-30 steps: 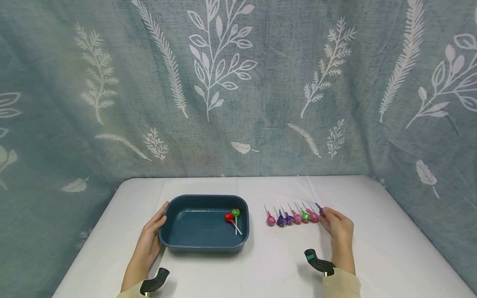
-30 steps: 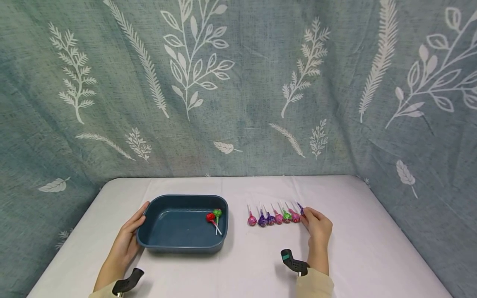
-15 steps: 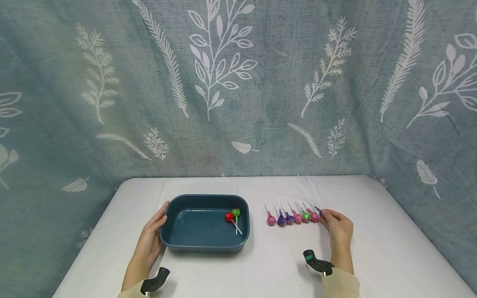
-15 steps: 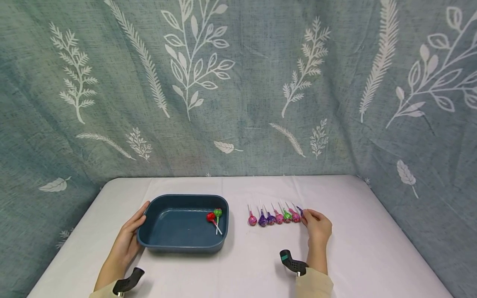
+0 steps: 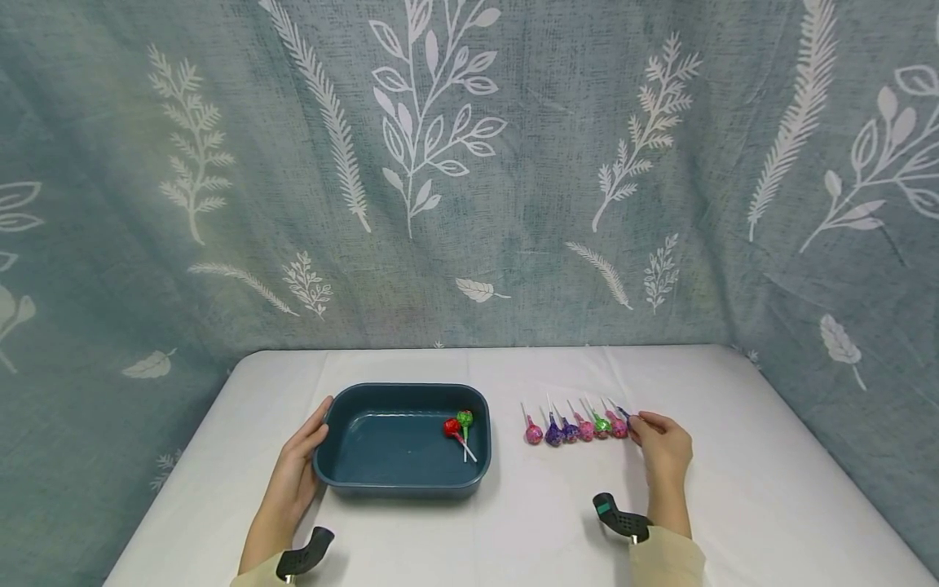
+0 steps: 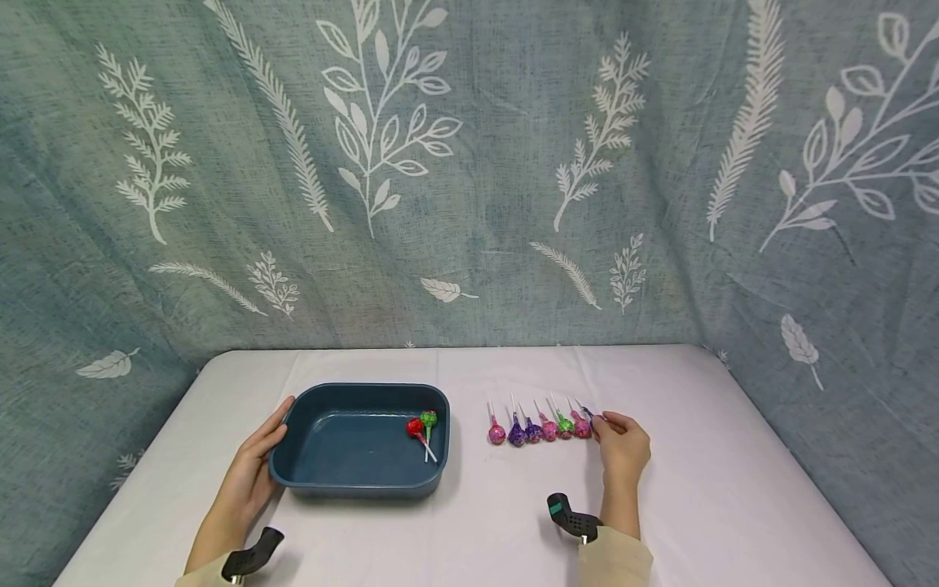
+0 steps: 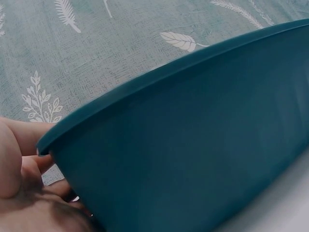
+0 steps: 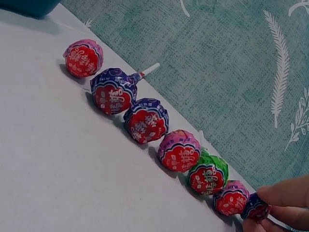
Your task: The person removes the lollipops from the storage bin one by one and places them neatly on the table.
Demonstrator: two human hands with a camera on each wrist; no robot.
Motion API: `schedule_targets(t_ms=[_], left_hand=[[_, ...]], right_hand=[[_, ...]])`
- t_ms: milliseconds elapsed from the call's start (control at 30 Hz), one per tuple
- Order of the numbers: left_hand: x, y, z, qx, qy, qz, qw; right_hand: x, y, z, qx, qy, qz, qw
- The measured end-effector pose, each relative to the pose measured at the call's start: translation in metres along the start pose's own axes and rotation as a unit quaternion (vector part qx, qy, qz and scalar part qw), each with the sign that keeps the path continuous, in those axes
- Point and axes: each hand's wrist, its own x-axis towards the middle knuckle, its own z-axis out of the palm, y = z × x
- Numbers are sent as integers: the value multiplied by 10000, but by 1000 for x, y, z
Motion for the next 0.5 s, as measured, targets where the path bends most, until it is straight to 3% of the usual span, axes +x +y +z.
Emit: schedule_targets(t_ms=[200,500], left_hand=[[0,0,0,14,-29,24,10000],[0,-1,0,23,-54,43,10000]], right_hand=[[-1,0,-1,-61,4,-166,9998],[1,0,-2,-217,32,-73,9997]])
